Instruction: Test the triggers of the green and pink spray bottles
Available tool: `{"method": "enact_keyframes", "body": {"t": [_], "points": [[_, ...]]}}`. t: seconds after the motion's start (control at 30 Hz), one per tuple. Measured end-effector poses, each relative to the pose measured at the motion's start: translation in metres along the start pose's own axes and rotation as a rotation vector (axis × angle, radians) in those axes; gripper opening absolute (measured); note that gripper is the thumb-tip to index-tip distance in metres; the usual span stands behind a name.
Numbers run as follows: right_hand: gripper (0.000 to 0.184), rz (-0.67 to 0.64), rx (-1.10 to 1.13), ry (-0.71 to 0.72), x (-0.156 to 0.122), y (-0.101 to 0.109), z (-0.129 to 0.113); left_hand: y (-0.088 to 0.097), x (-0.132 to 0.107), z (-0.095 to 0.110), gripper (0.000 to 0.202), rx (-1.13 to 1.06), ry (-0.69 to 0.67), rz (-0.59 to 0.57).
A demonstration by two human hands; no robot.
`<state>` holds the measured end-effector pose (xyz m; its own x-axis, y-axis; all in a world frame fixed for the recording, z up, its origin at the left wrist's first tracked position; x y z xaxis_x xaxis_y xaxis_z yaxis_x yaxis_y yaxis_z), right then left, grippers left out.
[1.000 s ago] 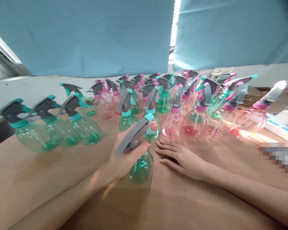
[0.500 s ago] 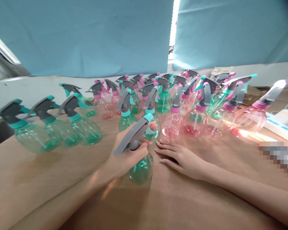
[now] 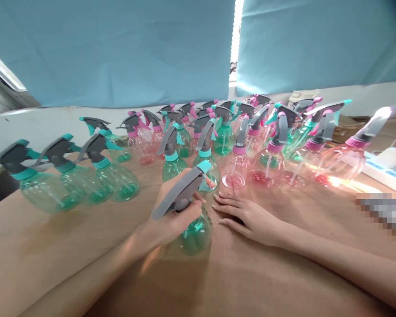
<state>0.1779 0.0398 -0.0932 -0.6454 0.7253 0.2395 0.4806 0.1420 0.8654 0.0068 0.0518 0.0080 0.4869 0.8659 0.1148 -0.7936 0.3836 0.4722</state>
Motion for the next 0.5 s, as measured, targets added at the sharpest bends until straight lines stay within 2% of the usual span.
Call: {"method": "enact_keyframes", "body": {"t": [0.1, 0.37, 0.5], "points": [[0.044, 0.016, 0.015, 0.003, -0.0001, 0.0009, -0.0005, 0.0047, -0.0015, 0.0003, 0.023, 0.039, -0.024, 0.085], [0.044, 0.005, -0.004, 0.006, -0.0002, 0.0003, 0.0002, 0.0016, -0.0024, -0.0001, 0.015, -0.018, 0.005, 0.069], [0.045, -0.009, -0.026, 0.009, 0.0000, 0.0002, -0.0003, 0.0036, -0.0035, -0.0028, 0.012, -0.007, 0.003, 0.100]]}}
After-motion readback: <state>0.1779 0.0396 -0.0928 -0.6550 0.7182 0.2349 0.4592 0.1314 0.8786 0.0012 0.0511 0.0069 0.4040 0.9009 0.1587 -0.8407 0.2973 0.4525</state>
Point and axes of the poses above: each hand's wrist, its own x-axis towards the middle knuckle, its own y-axis out of the back of the hand, z = x × y, the point moved 5 cm from there along x, towards the middle knuckle, and after that the axes turned 2 degrees about -z, right-handed, at the moved point
